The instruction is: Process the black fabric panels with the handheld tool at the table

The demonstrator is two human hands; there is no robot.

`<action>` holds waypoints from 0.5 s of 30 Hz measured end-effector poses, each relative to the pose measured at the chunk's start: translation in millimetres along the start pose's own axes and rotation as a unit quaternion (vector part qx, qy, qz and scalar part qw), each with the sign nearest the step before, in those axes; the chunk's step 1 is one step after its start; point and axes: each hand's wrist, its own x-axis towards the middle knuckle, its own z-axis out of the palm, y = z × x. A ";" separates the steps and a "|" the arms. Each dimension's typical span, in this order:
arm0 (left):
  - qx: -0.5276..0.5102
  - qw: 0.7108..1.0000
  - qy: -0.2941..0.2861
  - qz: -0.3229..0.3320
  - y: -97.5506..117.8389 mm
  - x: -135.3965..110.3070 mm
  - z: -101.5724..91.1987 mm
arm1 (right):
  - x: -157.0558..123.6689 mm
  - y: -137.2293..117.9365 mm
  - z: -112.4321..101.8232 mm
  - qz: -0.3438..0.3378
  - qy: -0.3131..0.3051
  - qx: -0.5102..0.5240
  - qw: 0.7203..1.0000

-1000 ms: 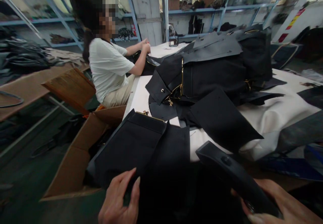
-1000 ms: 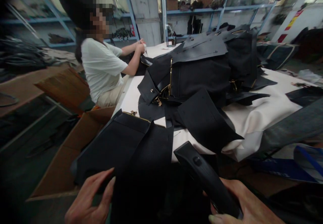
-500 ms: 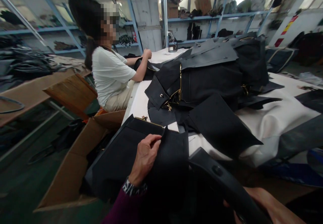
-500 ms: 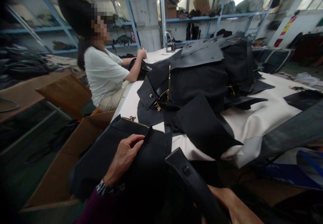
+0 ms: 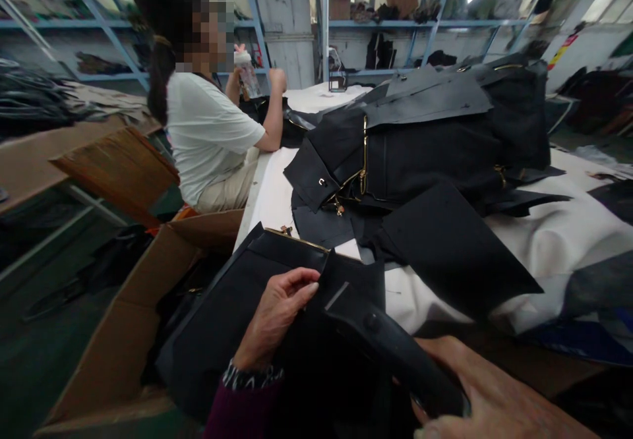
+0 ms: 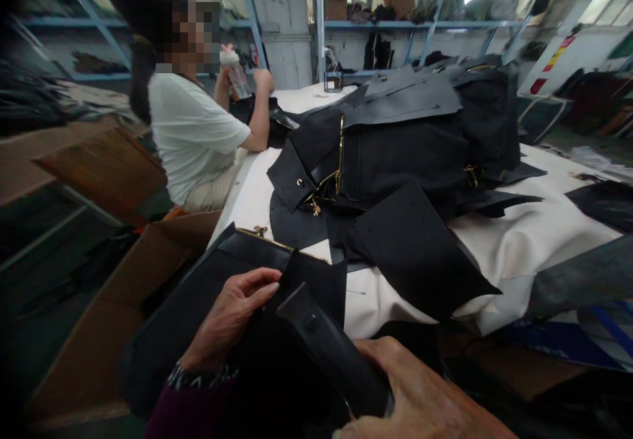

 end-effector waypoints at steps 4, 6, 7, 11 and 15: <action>-0.015 1.000 -0.009 0.011 -1.9 0.3 -1.2 | 9.5 -7.4 4.2 0.010 -0.015 -0.004 1.000; -0.031 0.999 -0.024 0.011 0.2 -1.1 -0.6 | 15.9 -3.1 6.9 -0.010 0.002 -0.016 1.000; -0.031 0.999 -0.029 0.016 1.9 -2.1 -0.2 | 19.2 -0.7 8.0 -0.017 0.005 -0.017 1.000; 0.003 0.998 -0.049 0.048 7.3 -5.4 0.3 | 29.1 -1.9 6.3 -0.048 -0.018 0.019 0.999; 0.015 0.998 -0.038 0.051 3.6 -4.4 -1.7 | 27.2 -15.2 -3.9 -0.094 -0.022 0.037 0.995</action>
